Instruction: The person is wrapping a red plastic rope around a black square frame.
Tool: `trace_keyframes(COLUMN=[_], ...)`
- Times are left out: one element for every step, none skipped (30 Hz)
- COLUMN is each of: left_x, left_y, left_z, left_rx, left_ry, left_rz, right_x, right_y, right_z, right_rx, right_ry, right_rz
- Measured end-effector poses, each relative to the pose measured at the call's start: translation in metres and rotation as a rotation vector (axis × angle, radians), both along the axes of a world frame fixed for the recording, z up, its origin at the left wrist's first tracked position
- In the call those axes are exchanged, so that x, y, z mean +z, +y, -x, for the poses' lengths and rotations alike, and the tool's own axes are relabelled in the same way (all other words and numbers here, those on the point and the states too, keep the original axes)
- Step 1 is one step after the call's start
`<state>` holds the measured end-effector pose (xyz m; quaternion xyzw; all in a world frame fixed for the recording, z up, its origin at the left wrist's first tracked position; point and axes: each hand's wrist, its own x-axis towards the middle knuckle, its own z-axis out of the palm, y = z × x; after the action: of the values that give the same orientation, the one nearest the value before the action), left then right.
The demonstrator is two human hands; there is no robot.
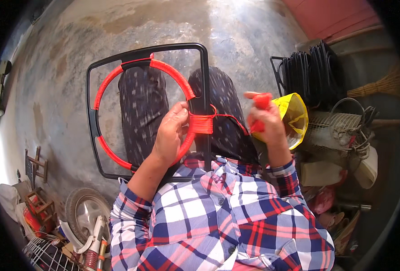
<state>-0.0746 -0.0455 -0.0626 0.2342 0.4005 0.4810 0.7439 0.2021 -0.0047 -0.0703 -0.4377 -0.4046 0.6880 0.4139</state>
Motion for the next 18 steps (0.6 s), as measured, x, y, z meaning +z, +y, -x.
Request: trace_keyframes(left_x=[0.002,0.0,-0.004,-0.006,-0.006,-0.003,-0.001,0.0,0.0,0.0,-0.001,-0.002,-0.003,-0.003,0.0,0.002,0.001,-0.001], left_y=[0.001,0.0,0.0,-0.001,-0.002,-0.003,-0.003,-0.004,-0.005,-0.004,-0.003,-0.002,-0.002,-0.001,-0.001,0.0,0.0,-0.001], left_z=[0.0,0.002,0.003,0.004,0.004,0.003,0.001,0.002,0.003,0.004,0.004,0.005,0.005,0.004,0.003,0.002,0.002,0.004], left_rx=[-0.028,-0.029,-0.031,-0.027,-0.017,-0.007,0.006,0.0,-0.006,-0.018,-0.033,-0.049,-0.064,-0.056,-0.048,-0.042,-0.049,-0.057], left_ry=[-0.018,-0.023,-0.028,-0.04,-0.061,-0.082,-0.105,-0.104,-0.102,-0.109,-0.105,-0.102,-0.097,-0.095,-0.094,-0.091,-0.1,-0.109], left_rz=[0.0,-0.001,-0.001,0.0,0.006,0.012,0.016,0.017,0.018,0.018,0.028,0.038,0.051,0.059,0.067,0.075,0.078,0.08], right_x=[0.001,0.005,0.005,0.006,0.004,0.003,0.004,0.007,0.009,-0.003,-0.01,-0.015,-0.015,-0.012,-0.011,-0.011,-0.011,-0.012], right_y=[-0.004,-0.007,-0.009,-0.01,-0.008,-0.007,-0.006,-0.004,-0.003,-0.004,-0.006,-0.011,-0.015,-0.02,-0.02,-0.019,-0.02,-0.021], right_z=[0.017,0.038,0.045,0.052,0.052,0.053,0.049,0.042,0.036,0.029,0.024,0.02,0.02,0.024,0.026,0.027,0.027,0.026], right_rx=[0.102,0.186,0.254,0.328,0.387,0.446,0.367,0.288,0.208,0.093,0.072,0.052,0.032,-0.01,-0.021,-0.032,-0.045,-0.041], right_ry=[0.095,0.019,-0.036,-0.096,-0.136,-0.176,-0.166,-0.155,-0.145,-0.199,-0.171,-0.143,-0.113,-0.078,-0.057,-0.035,-0.013,-0.032], right_rz=[-0.011,0.01,0.014,0.015,0.0,-0.015,0.035,0.085,0.134,0.083,0.075,0.067,0.062,0.08,0.1,0.118,0.137,0.13])
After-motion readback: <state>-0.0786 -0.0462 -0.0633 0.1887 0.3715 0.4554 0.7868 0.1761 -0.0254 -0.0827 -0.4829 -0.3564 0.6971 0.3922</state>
